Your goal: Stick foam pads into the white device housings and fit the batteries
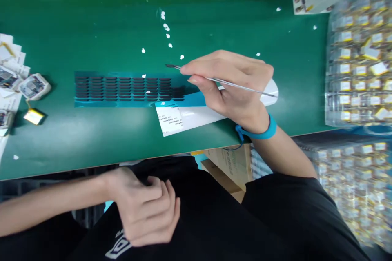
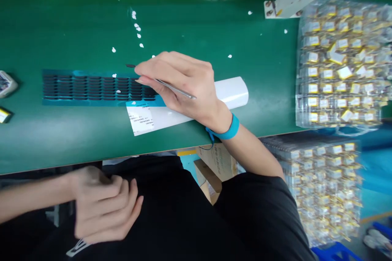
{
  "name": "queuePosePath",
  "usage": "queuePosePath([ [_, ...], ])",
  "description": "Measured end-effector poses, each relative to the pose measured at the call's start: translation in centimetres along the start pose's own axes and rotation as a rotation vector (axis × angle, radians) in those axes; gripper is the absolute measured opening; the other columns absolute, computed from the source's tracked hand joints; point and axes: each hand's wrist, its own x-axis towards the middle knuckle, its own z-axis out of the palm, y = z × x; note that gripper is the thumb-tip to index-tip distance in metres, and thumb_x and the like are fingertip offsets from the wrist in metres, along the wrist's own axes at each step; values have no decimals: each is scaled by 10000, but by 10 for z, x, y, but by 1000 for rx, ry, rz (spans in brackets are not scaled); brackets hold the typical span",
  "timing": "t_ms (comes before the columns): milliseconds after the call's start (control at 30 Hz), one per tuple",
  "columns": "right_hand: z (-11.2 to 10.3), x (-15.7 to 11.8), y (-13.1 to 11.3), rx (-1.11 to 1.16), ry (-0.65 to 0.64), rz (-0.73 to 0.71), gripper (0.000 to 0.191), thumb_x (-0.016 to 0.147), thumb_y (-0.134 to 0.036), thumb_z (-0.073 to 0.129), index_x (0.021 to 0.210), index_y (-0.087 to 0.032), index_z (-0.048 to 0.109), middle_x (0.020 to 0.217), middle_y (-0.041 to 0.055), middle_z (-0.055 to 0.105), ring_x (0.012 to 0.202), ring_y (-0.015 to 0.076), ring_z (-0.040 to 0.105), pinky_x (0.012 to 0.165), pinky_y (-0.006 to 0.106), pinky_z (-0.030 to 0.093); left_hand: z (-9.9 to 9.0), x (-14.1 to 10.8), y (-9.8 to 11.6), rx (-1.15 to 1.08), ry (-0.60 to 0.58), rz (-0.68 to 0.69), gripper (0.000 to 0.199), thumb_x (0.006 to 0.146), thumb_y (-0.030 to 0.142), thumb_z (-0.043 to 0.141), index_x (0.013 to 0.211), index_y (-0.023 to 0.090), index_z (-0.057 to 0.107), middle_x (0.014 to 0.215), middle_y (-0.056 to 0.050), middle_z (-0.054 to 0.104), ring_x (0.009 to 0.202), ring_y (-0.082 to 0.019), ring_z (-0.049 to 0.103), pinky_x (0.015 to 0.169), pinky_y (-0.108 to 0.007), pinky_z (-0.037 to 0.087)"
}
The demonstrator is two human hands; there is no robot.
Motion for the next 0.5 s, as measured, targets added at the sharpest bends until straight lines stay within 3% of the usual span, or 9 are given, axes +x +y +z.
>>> queuePosePath([
  [33, 0, 1, -1, 2, -30, 37, 344, 1140, -481, 492, 1069, -314, 785, 951, -14, 856, 848, 149, 804, 788, 295, 661, 13, -10, 15, 48, -37, 13, 241, 1004, 226, 624, 835, 203, 795, 658, -26, 674, 618, -163, 647, 486, -262, 469],
  [67, 1, 1, -1, 19, -55, 66, 403, 1143, -528, 448, 1073, -320, 786, 956, -13, 854, 852, 153, 801, 792, 307, 659, 25, -23, 27, 76, -96, -102, 210, 983, 163, 628, 870, 166, 805, 684, -41, 708, 634, -171, 678, 514, -263, 495],
  [133, 2, 4, -2, 86, -93, 97, 461, 1134, -598, 408, 1072, -339, 784, 965, -21, 848, 886, 154, 801, 821, 312, 658, 45, -55, 44, 128, -398, -632, 296, 982, 44, 573, 1089, 184, 811, 830, -36, 805, 755, -181, 764, 725, -248, 597],
  [200, 3, 6, -1, 136, -132, 115, 462, 1116, -646, 413, 1055, -370, 779, 969, -43, 840, 922, 147, 803, 860, 303, 656, 56, -84, 51, 153, -506, -840, 386, 1001, 8, 524, 1215, 176, 797, 940, -78, 838, 889, -233, 811, 917, -311, 619],
  [333, 4, 7, 0, 106, -102, 91, 442, 1121, -637, 415, 1047, -393, 776, 962, -69, 835, 894, 133, 802, 843, 290, 646, 60, -115, 53, 129, -576, -1005, 322, 1087, 188, 534, 1268, 209, 799, 1094, -109, 845, 1078, -298, 811, 1072, -376, 587],
  [500, 3, 4, 1, 35, 23, -73, 352, 1164, -469, 437, 1110, -336, 758, 954, -73, 830, 881, 119, 802, 792, 276, 633, 61, -119, 60, 45, -647, -1190, 369, 1093, 232, 474, 1269, 196, 797, 1207, -162, 818, 1136, -336, 795, 1072, -459, 601],
])
